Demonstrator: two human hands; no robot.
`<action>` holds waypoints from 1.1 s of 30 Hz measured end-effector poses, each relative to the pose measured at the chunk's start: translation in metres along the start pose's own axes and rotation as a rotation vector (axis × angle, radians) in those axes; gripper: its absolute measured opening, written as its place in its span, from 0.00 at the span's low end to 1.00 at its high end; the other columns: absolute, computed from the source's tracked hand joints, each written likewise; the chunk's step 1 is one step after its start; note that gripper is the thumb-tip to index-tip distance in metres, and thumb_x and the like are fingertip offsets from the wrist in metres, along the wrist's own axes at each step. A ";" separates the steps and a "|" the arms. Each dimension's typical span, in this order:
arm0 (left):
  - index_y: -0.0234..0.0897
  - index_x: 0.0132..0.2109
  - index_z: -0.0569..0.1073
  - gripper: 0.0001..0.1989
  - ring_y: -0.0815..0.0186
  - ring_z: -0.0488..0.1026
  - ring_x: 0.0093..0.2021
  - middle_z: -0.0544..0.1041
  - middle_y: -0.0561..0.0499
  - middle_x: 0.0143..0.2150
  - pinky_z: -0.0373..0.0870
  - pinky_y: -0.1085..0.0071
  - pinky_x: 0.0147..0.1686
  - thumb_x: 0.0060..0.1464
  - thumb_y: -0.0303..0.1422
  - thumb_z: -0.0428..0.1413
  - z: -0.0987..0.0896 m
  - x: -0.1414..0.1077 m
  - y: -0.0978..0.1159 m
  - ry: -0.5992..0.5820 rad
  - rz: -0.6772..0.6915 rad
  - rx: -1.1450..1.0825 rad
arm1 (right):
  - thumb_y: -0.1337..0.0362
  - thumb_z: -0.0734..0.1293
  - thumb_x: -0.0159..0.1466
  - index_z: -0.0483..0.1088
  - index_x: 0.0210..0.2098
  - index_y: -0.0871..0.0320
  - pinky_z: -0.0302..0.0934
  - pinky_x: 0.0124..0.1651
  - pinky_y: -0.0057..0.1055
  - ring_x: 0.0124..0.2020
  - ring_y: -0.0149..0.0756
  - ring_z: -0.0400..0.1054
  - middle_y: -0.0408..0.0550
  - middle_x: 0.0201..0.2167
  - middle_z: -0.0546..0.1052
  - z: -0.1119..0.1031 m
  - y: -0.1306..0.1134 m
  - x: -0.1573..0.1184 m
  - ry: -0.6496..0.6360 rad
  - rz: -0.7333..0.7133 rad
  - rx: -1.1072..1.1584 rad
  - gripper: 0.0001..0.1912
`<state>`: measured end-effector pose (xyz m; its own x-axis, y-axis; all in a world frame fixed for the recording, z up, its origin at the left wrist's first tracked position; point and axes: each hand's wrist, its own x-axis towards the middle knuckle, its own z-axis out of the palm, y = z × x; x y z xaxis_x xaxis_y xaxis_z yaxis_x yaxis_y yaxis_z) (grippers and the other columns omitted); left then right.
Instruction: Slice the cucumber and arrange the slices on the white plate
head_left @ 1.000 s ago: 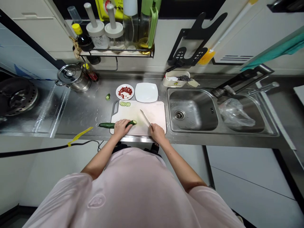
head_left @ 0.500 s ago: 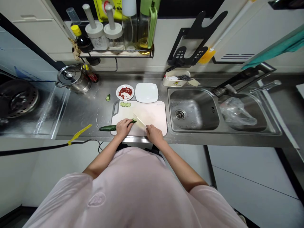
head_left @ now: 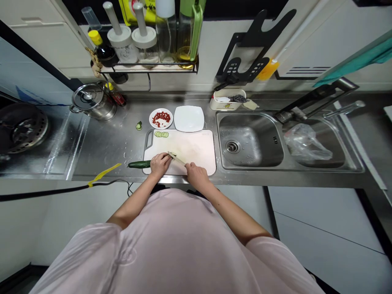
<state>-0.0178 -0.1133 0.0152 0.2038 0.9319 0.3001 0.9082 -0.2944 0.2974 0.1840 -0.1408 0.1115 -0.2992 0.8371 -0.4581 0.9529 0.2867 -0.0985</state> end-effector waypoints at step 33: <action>0.44 0.39 0.77 0.12 0.60 0.70 0.45 0.76 0.47 0.47 0.61 0.63 0.41 0.60 0.38 0.50 0.002 -0.005 0.003 -0.054 0.006 0.028 | 0.76 0.53 0.66 0.64 0.45 0.62 0.64 0.37 0.28 0.40 0.39 0.73 0.58 0.39 0.74 0.001 -0.014 0.000 -0.012 -0.025 0.004 0.13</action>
<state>-0.0149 -0.1182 0.0127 0.2281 0.9405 0.2518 0.9168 -0.2945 0.2696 0.1707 -0.1454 0.1117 -0.3226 0.8238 -0.4662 0.9452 0.3060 -0.1133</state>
